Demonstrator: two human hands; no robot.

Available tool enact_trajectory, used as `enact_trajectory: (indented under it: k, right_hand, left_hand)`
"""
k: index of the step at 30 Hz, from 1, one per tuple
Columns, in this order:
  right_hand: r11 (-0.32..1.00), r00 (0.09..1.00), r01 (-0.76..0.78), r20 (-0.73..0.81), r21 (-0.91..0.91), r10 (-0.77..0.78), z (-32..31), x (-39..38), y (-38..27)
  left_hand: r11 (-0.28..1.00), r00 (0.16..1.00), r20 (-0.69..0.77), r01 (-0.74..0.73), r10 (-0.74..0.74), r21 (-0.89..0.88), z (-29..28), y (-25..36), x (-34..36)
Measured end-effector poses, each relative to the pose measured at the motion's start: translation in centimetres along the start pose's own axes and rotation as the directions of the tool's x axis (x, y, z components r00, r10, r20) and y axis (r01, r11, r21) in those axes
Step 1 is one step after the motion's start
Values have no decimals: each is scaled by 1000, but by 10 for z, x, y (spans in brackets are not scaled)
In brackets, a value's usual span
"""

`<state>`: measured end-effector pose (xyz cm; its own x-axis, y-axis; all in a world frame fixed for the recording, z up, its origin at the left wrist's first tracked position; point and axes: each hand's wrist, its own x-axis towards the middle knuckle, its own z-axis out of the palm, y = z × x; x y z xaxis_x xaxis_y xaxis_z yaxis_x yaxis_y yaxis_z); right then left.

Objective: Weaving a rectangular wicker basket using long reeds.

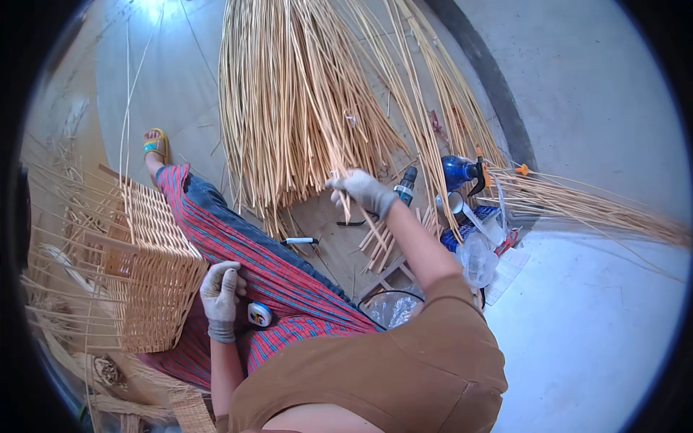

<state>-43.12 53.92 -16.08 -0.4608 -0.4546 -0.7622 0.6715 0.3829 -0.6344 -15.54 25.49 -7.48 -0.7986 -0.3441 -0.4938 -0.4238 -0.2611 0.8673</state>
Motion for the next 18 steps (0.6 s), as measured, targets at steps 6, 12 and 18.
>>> enact_trajectory:
  k: [6,12,18]
  right_hand:
    - [682,884,-104,381,724,-270,102,-104,-32]
    - [868,575,-112,744,484,-341,275,-126,-24]
    - [573,352,793,923,-206,-155,335,-126,2]
  left_hand:
    - [989,975,203,-65,92,-132,6,47,-8]
    - [938,870,489,222,-67,-267,-12,96,-10]
    - [998,994,105,-20,26,-55,-86,102,-97]
